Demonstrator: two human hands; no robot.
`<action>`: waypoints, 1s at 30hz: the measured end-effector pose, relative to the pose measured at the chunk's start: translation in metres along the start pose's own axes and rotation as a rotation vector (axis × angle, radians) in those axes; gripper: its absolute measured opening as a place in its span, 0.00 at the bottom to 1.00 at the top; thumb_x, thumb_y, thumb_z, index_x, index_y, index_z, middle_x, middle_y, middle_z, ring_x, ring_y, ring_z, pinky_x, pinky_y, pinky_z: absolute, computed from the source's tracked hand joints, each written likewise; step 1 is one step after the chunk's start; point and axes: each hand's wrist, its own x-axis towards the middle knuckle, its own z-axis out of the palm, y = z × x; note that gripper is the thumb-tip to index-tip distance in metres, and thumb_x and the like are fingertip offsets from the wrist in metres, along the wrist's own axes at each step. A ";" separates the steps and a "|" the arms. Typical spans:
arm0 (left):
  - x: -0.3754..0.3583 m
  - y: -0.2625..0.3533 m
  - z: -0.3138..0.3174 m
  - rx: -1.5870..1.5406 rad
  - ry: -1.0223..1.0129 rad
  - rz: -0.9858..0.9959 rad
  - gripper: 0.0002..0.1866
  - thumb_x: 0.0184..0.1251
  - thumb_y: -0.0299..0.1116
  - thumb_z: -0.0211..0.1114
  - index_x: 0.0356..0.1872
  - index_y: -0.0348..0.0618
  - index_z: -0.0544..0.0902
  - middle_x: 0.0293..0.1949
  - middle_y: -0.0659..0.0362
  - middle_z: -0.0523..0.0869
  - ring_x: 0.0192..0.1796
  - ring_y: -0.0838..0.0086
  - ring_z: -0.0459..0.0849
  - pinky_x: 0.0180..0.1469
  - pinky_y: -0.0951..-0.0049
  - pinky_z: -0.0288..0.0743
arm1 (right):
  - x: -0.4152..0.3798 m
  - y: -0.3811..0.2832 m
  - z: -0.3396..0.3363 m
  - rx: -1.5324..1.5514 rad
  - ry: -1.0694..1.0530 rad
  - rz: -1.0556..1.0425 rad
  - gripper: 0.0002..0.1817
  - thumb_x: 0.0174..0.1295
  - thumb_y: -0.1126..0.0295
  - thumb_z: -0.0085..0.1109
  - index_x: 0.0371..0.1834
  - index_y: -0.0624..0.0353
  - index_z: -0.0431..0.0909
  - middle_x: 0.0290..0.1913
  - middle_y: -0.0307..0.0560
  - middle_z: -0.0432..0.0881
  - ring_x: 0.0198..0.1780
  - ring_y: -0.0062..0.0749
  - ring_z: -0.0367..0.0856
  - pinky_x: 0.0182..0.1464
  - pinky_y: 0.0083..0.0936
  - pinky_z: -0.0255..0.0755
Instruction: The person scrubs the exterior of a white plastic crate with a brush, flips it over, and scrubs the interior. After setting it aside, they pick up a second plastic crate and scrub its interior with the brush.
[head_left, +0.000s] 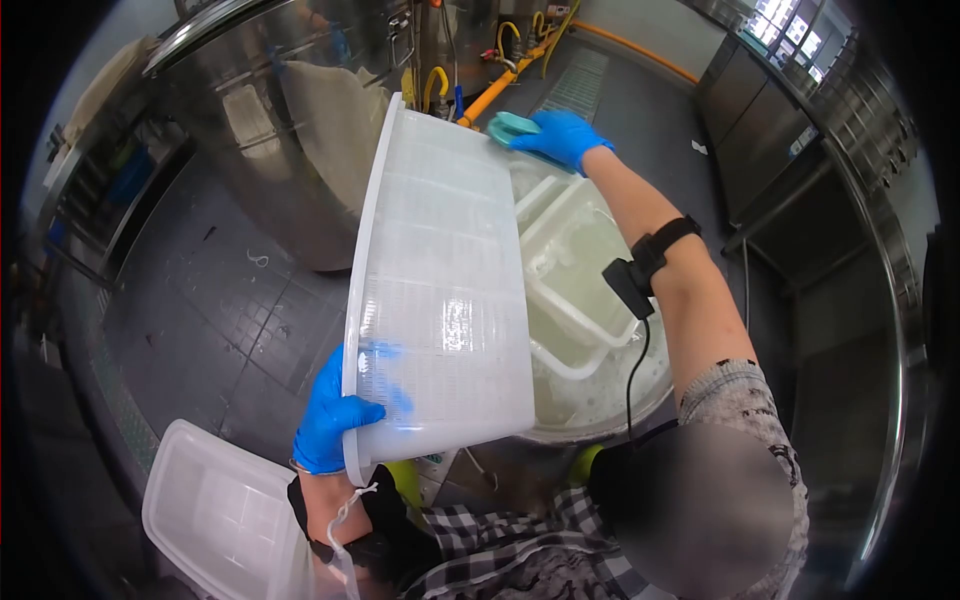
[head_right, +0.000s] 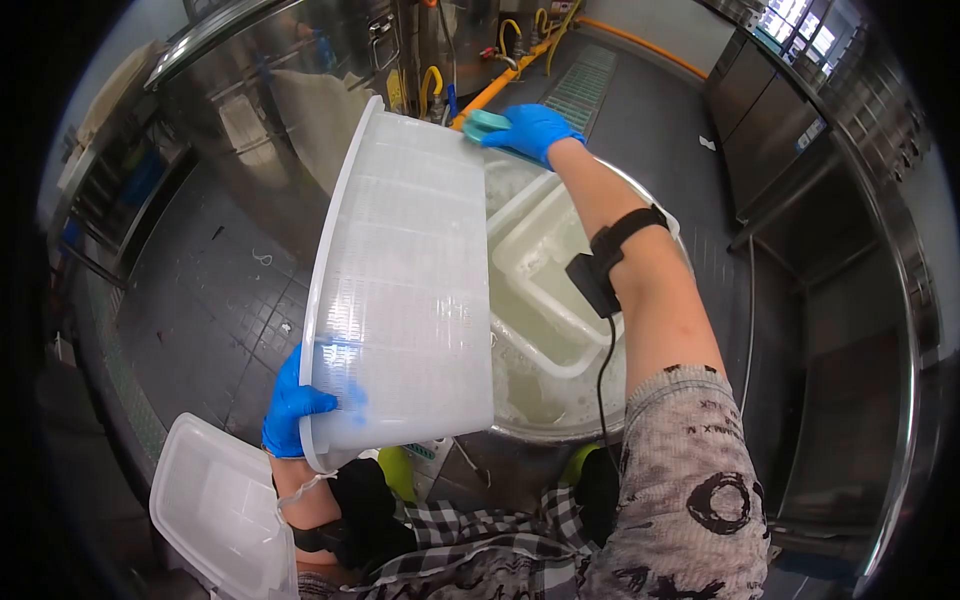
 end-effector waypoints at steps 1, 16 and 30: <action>0.001 0.001 0.000 0.013 -0.012 -0.006 0.39 0.27 0.27 0.62 0.54 0.34 0.65 0.44 0.54 0.74 0.48 0.67 0.72 0.50 0.72 0.66 | 0.004 -0.010 0.003 -0.024 -0.001 -0.019 0.33 0.45 0.39 0.50 0.39 0.60 0.75 0.39 0.55 0.77 0.42 0.48 0.75 0.45 0.35 0.67; 0.015 -0.003 -0.002 0.023 -0.120 0.028 0.34 0.30 0.27 0.60 0.50 0.35 0.67 0.40 0.55 0.75 0.41 0.69 0.75 0.45 0.73 0.70 | -0.070 -0.059 0.001 0.032 -0.072 -0.134 0.34 0.42 0.37 0.51 0.34 0.61 0.76 0.36 0.56 0.77 0.40 0.49 0.75 0.43 0.34 0.67; 0.026 -0.007 -0.005 0.020 -0.187 0.075 0.31 0.31 0.26 0.57 0.48 0.31 0.69 0.38 0.52 0.76 0.37 0.68 0.77 0.40 0.73 0.74 | -0.158 -0.086 0.029 0.215 -0.064 -0.058 0.32 0.43 0.38 0.51 0.33 0.58 0.76 0.33 0.56 0.77 0.37 0.48 0.76 0.41 0.34 0.68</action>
